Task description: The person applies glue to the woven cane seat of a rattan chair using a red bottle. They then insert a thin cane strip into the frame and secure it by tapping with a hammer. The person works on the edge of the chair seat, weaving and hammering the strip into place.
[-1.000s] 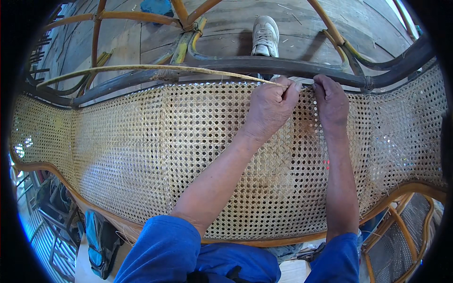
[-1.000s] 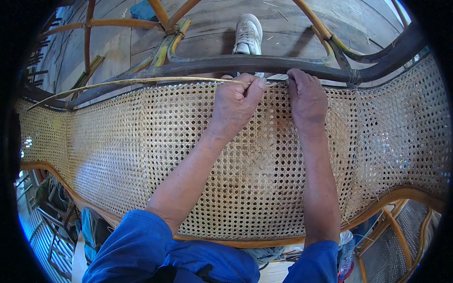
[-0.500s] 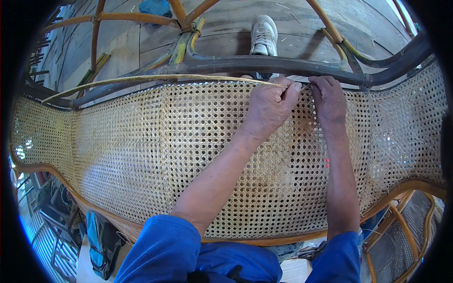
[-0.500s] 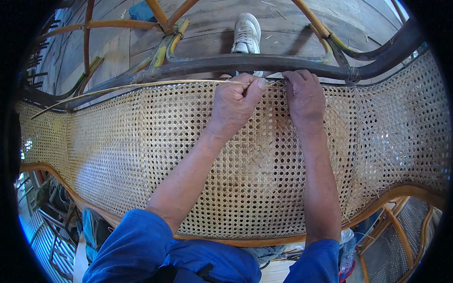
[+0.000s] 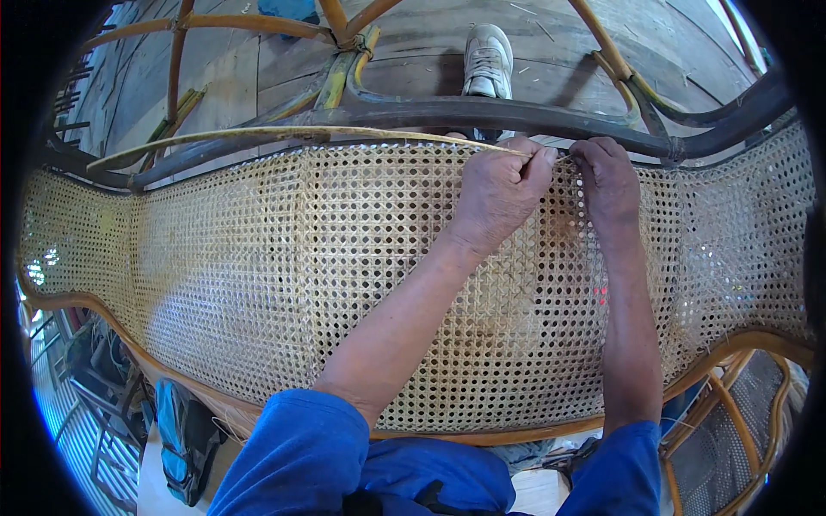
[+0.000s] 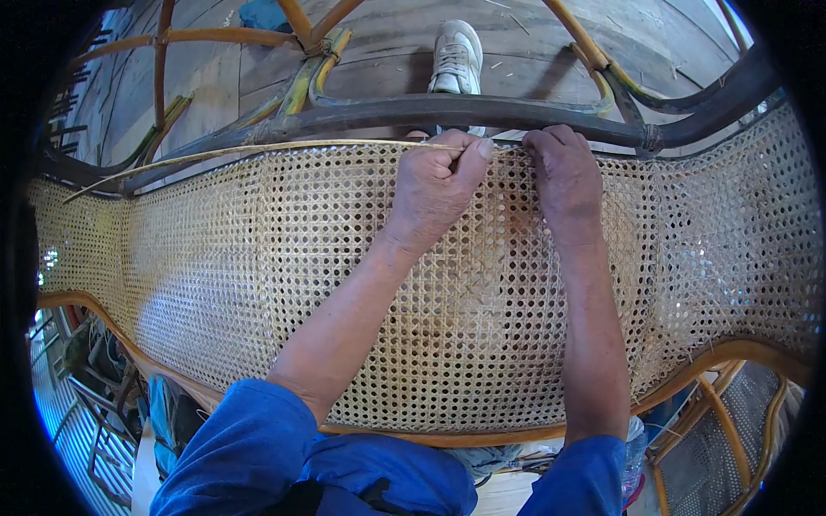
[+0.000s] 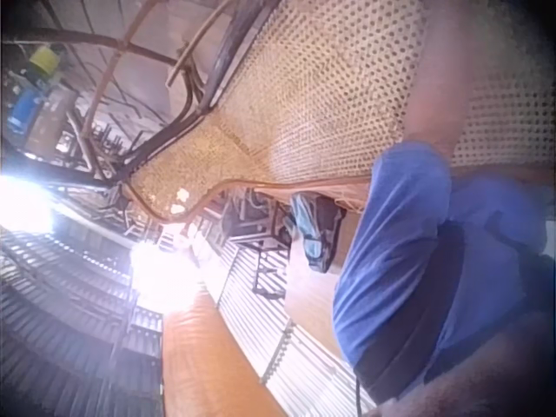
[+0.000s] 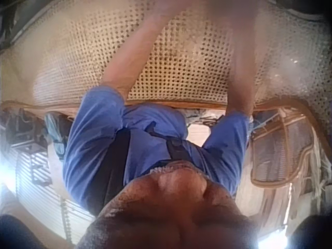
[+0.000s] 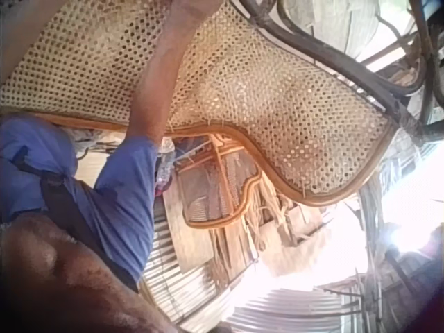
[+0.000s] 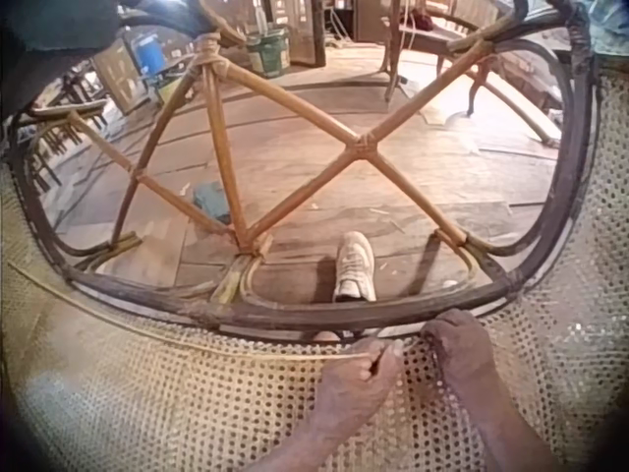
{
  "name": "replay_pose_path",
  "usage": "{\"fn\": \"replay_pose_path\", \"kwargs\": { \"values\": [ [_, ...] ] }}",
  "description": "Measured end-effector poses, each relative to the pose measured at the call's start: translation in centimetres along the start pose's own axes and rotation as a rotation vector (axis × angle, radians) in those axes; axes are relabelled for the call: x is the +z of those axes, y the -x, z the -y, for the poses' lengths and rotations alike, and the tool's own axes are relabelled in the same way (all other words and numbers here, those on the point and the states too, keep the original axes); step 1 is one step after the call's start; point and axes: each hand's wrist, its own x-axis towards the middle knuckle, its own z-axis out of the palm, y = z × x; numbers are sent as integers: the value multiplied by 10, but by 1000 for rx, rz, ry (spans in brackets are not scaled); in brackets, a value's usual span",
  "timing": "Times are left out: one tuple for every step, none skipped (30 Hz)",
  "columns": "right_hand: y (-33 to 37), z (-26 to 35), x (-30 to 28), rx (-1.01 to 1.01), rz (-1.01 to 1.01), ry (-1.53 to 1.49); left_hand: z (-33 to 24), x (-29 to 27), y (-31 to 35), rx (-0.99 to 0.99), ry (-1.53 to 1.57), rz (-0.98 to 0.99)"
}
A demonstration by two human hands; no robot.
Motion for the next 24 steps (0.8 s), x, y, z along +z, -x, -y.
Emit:
{"fn": "replay_pose_path", "kwargs": {
  "values": [
    [0, 0, 0, -8, -3, 7, 0, 0, 0, 4, 0, -6],
    [0, 0, 0, -11, -3, 6, 0, 0, 0, -8, -7, -5],
    [0, 0, 0, -14, -6, -6, 0, 0, 0, -16, -15, -8],
    [0, 0, 0, -13, -7, -8, 1, 0, 0, -15, -18, -15],
    [0, 0, 0, -11, -11, -21, 1, 0, 0, -17, -24, -15],
    [0, 0, 0, -8, -16, -34, 2, 0, 0, -10, -24, -19],
    [0, -1, -1, -14, -8, -29, 2, 0, -1, 4, -20, -26],
    [-1, -1, -1, -20, 0, -25, 3, 0, -1, -10, -23, -28],
    [-1, -1, -2, -27, 8, -30, 4, 1, -1, -17, -24, -32],
    [-2, -2, -4, -38, 28, -17, 4, 1, -1, -26, -23, -38],
    [-3, -3, -5, -49, 49, -15, 5, 1, -1, -6, -32, -45],
    [-5, -3, -7, -61, 69, -14, 5, 2, -1, 12, -38, -55],
    [-5, -3, -7, -66, 67, -21, 6, 2, -1, 32, -45, -68],
    [-6, -3, -8, -71, 67, -25, 6, 2, -1, 26, -47, -65],
    [-6, -2, -8, -60, 73, -33, 7, 2, -1, 21, -50, -65],
    [-6, 0, -8, -67, 78, 1, 7, 2, -2, 17, -52, -64],
    [-5, 1, -8, -57, 86, 30, 7, 2, -2, 10, -64, -67],
    [-5, 3, -7, -31, 100, 55, 7, 2, -2, 4, -77, -71],
    [-6, 4, -7, -41, 145, 129, 6, 1, -2, -4, -91, -71],
    [-8, 4, -8, -33, 199, 204, 4, 2, -2, -15, -117, -106],
    [-11, 4, -10, -70, 210, 263, 3, 2, -2, -21, -141, -138],
    [-13, 3, -12, -43, 276, 265, 2, 3, -3, -23, -163, -166],
    [-17, 2, -14, -68, 294, 251, 0, 4, -4, -22, -170, -178],
    [-22, -1, -16, -95, 312, 237, -1, 4, -5, -21, -177, -192]
  ]
}}
